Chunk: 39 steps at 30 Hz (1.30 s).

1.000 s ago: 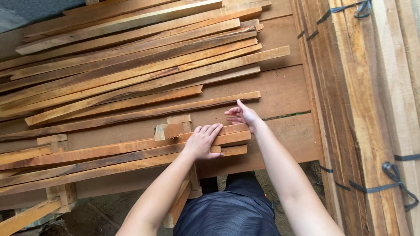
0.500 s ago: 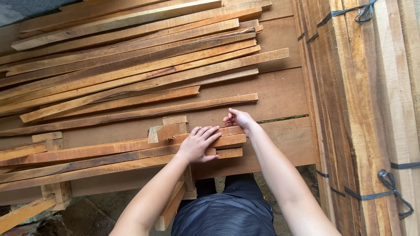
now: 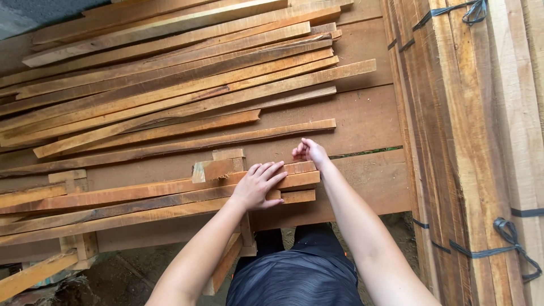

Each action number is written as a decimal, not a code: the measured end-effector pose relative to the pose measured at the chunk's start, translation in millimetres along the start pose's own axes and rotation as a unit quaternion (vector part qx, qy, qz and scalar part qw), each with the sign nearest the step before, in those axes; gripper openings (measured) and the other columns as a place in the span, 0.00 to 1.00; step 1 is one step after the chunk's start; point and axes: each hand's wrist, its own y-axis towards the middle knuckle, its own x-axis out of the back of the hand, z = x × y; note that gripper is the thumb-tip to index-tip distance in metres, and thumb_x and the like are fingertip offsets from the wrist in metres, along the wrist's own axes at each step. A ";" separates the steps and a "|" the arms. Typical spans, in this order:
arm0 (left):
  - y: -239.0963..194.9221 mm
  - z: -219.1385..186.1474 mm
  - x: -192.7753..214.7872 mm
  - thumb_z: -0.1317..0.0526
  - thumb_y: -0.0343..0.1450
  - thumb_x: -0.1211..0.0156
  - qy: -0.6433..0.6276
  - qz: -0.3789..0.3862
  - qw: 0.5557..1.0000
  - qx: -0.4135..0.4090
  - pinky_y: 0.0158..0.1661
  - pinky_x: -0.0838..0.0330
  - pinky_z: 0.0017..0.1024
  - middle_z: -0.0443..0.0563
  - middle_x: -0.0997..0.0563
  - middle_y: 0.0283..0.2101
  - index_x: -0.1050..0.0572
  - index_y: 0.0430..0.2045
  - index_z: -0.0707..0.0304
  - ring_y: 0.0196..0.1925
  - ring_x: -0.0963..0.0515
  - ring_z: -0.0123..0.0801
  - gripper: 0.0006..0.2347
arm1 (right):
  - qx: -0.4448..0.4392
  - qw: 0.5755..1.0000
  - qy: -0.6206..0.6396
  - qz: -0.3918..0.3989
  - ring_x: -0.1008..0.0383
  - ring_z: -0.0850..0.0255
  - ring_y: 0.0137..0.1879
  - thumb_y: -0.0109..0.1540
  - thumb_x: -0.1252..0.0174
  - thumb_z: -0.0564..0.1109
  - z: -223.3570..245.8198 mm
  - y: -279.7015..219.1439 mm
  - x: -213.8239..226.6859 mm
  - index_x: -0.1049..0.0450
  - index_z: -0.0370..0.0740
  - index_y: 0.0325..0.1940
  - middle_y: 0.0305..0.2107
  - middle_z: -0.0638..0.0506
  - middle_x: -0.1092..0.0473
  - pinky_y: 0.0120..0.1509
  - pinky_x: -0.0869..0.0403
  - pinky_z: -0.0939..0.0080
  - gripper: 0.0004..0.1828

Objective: The person stacks thin wooden planks on a wooden workbench, aligning them into a neat pile. They then use a black strap to tie the stack of planks together, securing it with a knot.

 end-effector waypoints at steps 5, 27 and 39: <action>-0.8 -0.9 -5.7 0.35 0.59 0.35 -0.003 -0.032 0.999 -0.002 0.65 0.41 0.41 0.46 0.31 0.67 0.28 0.58 0.46 0.69 0.33 0.38 0.33 | 0.024 0.998 -0.021 -0.050 0.19 0.50 0.52 0.71 0.61 0.66 15.6 -47.2 -17.7 0.25 0.49 0.44 0.46 0.48 0.22 0.50 0.20 0.56 0.25; -4.2 2.5 7.6 0.27 0.52 0.36 0.054 0.103 0.992 0.041 0.70 0.49 0.44 0.48 0.40 0.74 0.46 0.73 0.55 0.74 0.41 0.39 0.55 | 0.260 0.897 -0.211 -0.290 0.24 0.56 0.47 0.72 0.50 0.64 6.8 -83.7 -47.2 0.20 0.47 0.45 0.42 0.49 0.22 0.55 0.27 0.58 0.23; -80.3 30.8 26.2 0.33 0.53 0.31 0.088 0.052 0.995 0.001 0.68 0.42 0.40 0.52 0.38 0.73 0.43 0.71 0.59 0.73 0.39 0.45 0.52 | 0.169 0.894 -0.340 -0.237 0.21 0.66 0.22 0.59 0.31 0.56 -67.9 -200.4 -156.2 0.25 0.45 0.56 0.31 0.55 0.19 0.30 0.26 0.69 0.25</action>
